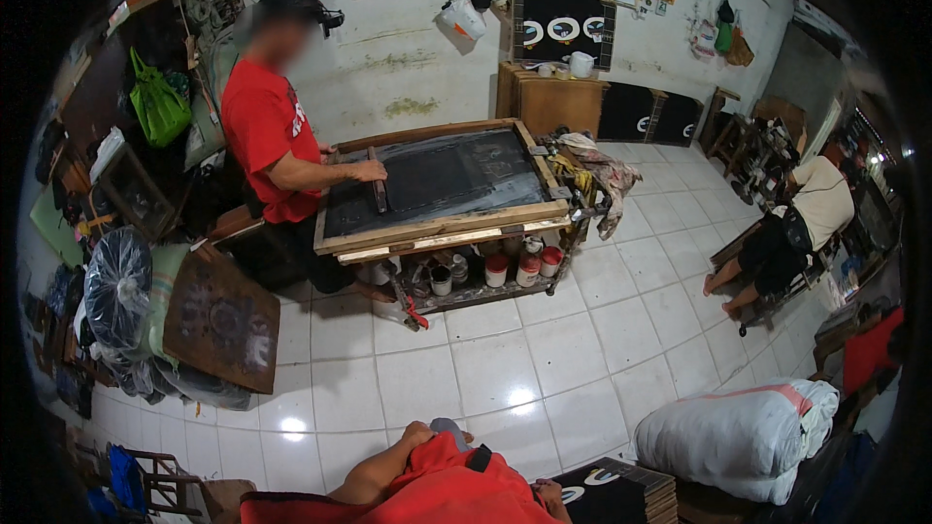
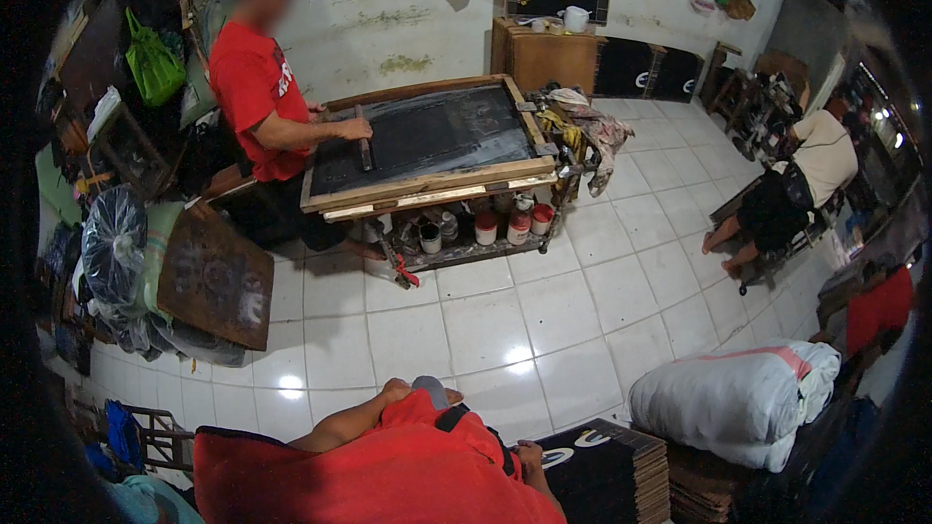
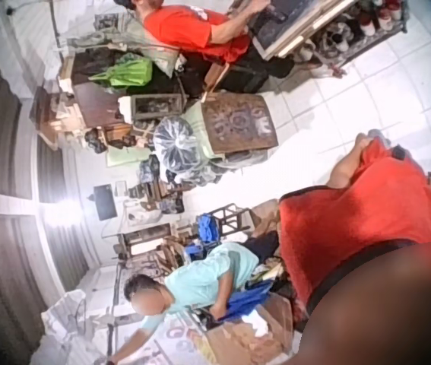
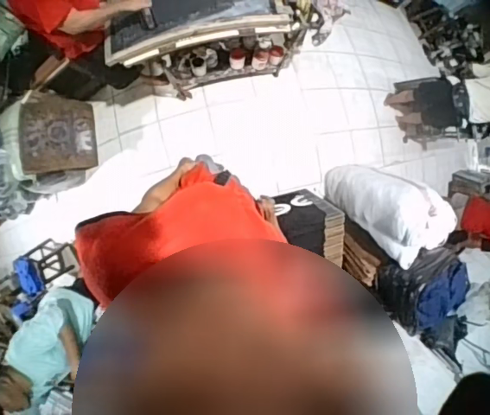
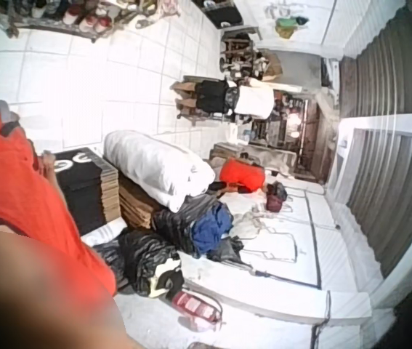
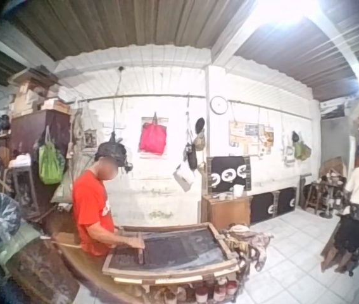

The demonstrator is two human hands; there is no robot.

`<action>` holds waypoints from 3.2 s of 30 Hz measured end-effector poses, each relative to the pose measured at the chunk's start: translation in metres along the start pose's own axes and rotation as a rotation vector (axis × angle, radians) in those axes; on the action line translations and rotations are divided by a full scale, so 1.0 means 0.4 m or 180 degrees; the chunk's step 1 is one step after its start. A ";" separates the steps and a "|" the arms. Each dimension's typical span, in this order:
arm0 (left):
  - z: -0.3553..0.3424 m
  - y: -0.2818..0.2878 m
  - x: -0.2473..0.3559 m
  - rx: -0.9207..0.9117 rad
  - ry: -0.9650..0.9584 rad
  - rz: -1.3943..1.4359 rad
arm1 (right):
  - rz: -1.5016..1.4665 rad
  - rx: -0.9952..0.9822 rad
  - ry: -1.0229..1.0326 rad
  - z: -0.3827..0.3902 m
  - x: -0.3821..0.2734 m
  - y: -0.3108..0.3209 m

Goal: The person retrieves printed black fabric pieces from a screen printing frame and stacks them on a table. The person repeats this process multiple times, handling each printed piece individually and placing it on a growing pile.

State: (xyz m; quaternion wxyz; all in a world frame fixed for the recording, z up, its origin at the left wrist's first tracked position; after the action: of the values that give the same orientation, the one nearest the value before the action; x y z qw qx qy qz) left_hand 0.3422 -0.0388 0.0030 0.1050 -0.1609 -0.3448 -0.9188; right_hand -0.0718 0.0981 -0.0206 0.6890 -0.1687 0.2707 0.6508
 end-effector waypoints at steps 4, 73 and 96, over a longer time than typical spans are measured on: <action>-0.046 -0.044 -0.047 0.0074 0.0401 0.0257 | -0.0030 -0.0023 0.0043 -0.001 -0.005 -0.003; -0.030 -0.026 -0.006 0.0222 0.0615 0.0895 | -0.0089 0.0043 -0.0189 0.044 -0.061 -0.010; -0.058 -0.055 -0.028 0.0162 0.0248 0.0746 | 0.0066 0.0057 -0.0035 -0.026 -0.007 -0.012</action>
State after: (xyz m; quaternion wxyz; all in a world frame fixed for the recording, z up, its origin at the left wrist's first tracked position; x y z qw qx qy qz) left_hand 0.3409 -0.0372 -0.0307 0.2291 -0.1615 -0.3425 -0.8967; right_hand -0.0687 0.0895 -0.0279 0.6852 -0.1562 0.2744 0.6563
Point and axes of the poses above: each hand's wrist, its own z-axis away from the middle knuckle, its own y-axis out of the back of the hand, x = y × z, the point moved 1 cm from there along -z, towards the middle knuckle, and after that the axes turned 3 degrees about -x, right-handed, at the moved point
